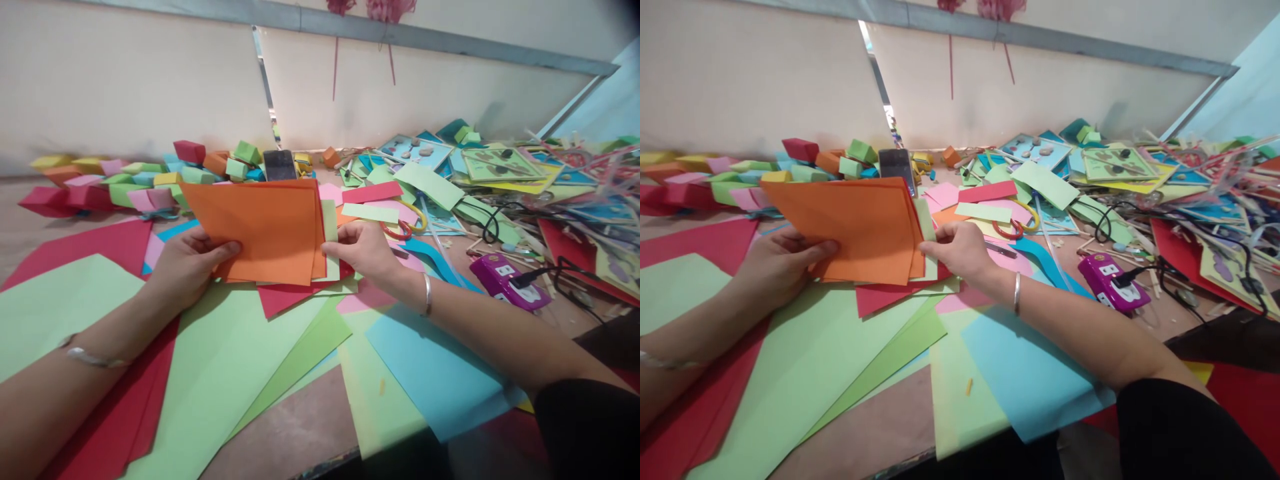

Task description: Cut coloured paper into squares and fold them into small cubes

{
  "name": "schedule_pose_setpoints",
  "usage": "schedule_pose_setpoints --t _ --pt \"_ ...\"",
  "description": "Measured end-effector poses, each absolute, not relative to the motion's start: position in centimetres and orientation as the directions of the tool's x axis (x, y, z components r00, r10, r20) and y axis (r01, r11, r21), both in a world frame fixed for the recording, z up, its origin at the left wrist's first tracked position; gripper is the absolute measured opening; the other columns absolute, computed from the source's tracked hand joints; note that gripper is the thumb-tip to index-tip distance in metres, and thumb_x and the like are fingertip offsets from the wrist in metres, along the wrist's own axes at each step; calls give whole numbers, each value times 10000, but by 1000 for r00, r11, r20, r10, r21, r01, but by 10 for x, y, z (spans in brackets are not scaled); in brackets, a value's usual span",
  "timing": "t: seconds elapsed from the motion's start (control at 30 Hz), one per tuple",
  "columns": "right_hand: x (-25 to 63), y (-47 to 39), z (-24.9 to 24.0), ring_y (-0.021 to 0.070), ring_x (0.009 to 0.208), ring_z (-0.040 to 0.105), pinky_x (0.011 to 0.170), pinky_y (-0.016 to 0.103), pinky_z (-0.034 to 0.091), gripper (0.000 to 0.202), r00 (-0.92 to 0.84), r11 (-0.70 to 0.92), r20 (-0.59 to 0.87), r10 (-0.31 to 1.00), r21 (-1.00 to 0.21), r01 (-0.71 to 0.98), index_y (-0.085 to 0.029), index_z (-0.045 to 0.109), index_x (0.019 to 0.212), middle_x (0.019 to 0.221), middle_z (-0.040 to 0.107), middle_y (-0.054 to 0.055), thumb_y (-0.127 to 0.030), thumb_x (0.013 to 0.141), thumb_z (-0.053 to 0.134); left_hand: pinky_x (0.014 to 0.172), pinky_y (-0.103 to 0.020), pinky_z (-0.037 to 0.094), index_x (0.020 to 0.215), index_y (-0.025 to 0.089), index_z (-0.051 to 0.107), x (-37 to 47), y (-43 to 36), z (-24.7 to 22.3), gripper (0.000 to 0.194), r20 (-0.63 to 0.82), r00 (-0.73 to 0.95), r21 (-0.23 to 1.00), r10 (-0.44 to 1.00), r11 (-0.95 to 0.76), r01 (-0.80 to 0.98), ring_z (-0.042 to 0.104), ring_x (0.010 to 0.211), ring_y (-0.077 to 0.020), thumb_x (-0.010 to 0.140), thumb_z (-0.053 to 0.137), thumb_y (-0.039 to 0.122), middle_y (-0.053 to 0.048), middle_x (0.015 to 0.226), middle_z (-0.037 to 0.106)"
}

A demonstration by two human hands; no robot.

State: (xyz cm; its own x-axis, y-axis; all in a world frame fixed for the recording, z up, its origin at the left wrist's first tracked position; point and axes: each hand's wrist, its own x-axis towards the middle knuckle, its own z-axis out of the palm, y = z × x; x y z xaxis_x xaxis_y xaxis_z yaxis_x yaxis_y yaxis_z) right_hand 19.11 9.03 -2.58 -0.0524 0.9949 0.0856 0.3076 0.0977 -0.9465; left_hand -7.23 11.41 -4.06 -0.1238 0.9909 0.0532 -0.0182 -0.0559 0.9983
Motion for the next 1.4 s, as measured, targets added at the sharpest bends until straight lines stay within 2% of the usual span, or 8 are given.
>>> schedule_pose_setpoints --t 0.2,0.3,0.53,0.67,0.87,1.07,1.23,1.4 --pt "204 103 -22 227 825 641 707 340 485 475 17 169 250 968 -701 693 -120 638 1158 882 697 89 -284 734 777 834 -323 591 811 208 718 -76 119 -40 289 68 -159 995 985 -78 -60 706 918 -211 546 809 135 -26 893 798" --pt "201 100 -21 221 951 628 773 338 495 350 -125 377 385 914 -698 609 -136 640 1165 1074 689 130 -329 873 647 773 -315 601 823 191 741 -76 118 -41 314 56 -126 997 990 -63 -48 714 818 -207 525 824 135 -41 841 796" --pt "185 85 -27 135 705 609 641 270 493 81 -174 246 206 963 -935 255 -165 640 817 775 678 13 -232 781 670 699 -323 621 758 189 746 -73 112 -41 269 27 -98 999 995 -31 -35 715 707 -204 515 840 127 -38 761 788" --pt "188 85 -22 106 568 519 570 256 446 354 -77 241 229 970 -945 222 -162 639 1014 609 577 -59 -299 716 773 782 -316 616 776 190 746 -72 114 -41 279 14 -101 997 995 -22 -78 721 746 -188 525 841 112 -31 797 794" --pt "193 86 -21 104 480 397 603 272 448 517 -63 357 359 931 -863 359 -241 531 1398 520 474 -104 -198 883 564 730 -271 617 735 211 739 -75 120 -43 298 -13 -111 989 994 -4 -146 708 726 -166 483 868 117 -2 788 795" --pt "191 85 -21 146 789 617 731 278 494 198 -149 408 380 913 -846 342 -181 741 944 866 704 37 -251 895 562 681 -322 629 782 193 752 -78 120 -44 352 -48 -61 986 997 37 -164 717 735 -213 474 922 186 -54 844 803" --pt "186 78 -16 117 643 509 628 268 419 258 -209 517 478 853 -726 454 -182 534 592 691 561 2 -226 833 614 541 -220 586 713 161 733 -78 121 -45 320 -33 -61 984 998 22 -177 669 577 -148 467 933 207 -39 690 767" --pt "190 83 -12 109 597 419 589 271 360 270 -16 490 535 845 -763 421 -207 435 604 614 456 -34 -203 802 618 680 -233 617 799 176 745 -76 126 -45 320 53 -134 968 990 -84 -238 725 743 -177 523 899 231 -42 817 795"
